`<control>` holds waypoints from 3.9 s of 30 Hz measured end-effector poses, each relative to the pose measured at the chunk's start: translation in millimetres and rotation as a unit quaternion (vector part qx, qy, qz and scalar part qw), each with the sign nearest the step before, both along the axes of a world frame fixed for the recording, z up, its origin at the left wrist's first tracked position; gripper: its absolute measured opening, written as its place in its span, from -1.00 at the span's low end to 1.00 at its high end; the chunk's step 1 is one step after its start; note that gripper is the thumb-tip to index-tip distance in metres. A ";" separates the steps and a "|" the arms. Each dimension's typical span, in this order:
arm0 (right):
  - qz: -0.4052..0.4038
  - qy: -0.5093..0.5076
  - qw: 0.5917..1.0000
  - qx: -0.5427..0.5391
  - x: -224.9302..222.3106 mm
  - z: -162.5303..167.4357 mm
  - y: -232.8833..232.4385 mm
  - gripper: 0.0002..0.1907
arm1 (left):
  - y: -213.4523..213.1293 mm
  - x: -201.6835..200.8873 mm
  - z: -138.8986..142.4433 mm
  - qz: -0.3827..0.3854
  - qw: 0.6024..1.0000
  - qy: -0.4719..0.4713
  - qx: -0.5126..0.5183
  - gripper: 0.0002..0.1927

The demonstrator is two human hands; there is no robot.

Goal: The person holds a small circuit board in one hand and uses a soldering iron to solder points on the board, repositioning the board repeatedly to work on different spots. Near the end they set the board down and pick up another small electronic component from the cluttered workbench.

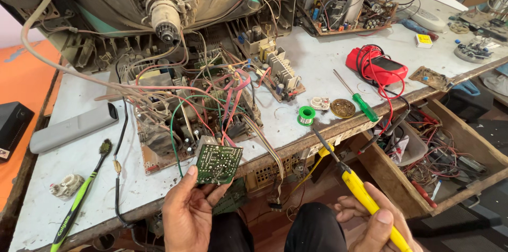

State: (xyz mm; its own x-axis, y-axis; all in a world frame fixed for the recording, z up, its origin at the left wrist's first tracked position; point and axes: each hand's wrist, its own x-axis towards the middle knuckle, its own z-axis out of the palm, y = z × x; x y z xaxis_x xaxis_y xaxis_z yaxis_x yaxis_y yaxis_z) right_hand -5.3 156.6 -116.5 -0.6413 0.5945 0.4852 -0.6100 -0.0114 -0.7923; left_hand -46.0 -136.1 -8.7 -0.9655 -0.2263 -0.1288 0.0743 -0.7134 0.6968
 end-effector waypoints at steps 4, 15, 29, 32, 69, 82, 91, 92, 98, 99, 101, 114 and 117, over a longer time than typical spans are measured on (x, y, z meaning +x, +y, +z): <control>-0.003 -0.002 1.000 -0.018 1.0 4.9 -4.5 -0.44 | 0.0 0.3 -1.5 -0.001 1.000 0.009 -0.001 -0.59; -0.060 -0.018 0.997 0.040 2.2 54.8 -30.1 -0.48 | -1.3 -0.5 -4.8 0.000 1.000 0.005 0.000 -0.60; -0.061 -0.037 0.997 0.026 3.1 61.1 -30.7 -0.46 | 0.2 0.3 -2.9 0.003 1.000 0.007 0.001 -0.61; -0.055 -0.022 0.998 0.026 1.9 60.9 -30.0 -0.46 | 0.0 0.8 -2.2 0.003 1.000 0.006 0.000 -0.61; -0.074 -0.022 0.996 0.048 1.2 65.0 -35.4 -0.46 | 1.1 1.9 0.7 0.006 1.000 -0.002 0.002 -0.64; -0.100 -0.051 0.992 0.064 6.5 78.6 -43.2 -0.46 | 1.2 2.8 0.6 0.006 1.000 -0.001 0.004 -0.64; -0.084 -0.065 0.993 0.054 6.4 83.8 -42.8 -0.48 | 2.2 2.8 3.6 0.010 1.000 -0.010 0.004 -0.64; -0.080 -0.070 0.993 0.052 7.0 83.8 -42.7 -0.48 | 2.3 2.7 3.7 0.010 1.000 -0.012 0.003 -0.64; -0.056 -0.062 0.996 0.035 4.2 74.5 -38.8 -0.47 | 2.1 2.0 2.8 0.011 1.000 -0.012 0.007 -0.65; -0.052 -0.056 0.996 0.033 2.7 69.9 -37.6 -0.47 | 2.1 1.8 2.6 0.011 1.000 -0.011 0.008 -0.65; -0.062 -0.053 0.996 0.033 2.8 57.5 -34.5 -0.45 | 1.2 2.8 1.4 0.008 1.000 -0.017 0.005 -0.64; 0.430 -0.004 0.862 -0.268 20.6 -17.0 0.0 -0.35 | 0.1 6.1 14.7 -0.016 0.999 0.004 0.029 -0.59; 0.356 0.008 0.871 -0.337 24.9 -48.7 -36.8 -0.38 | 0.2 5.1 16.9 -0.015 0.999 0.002 0.032 -0.58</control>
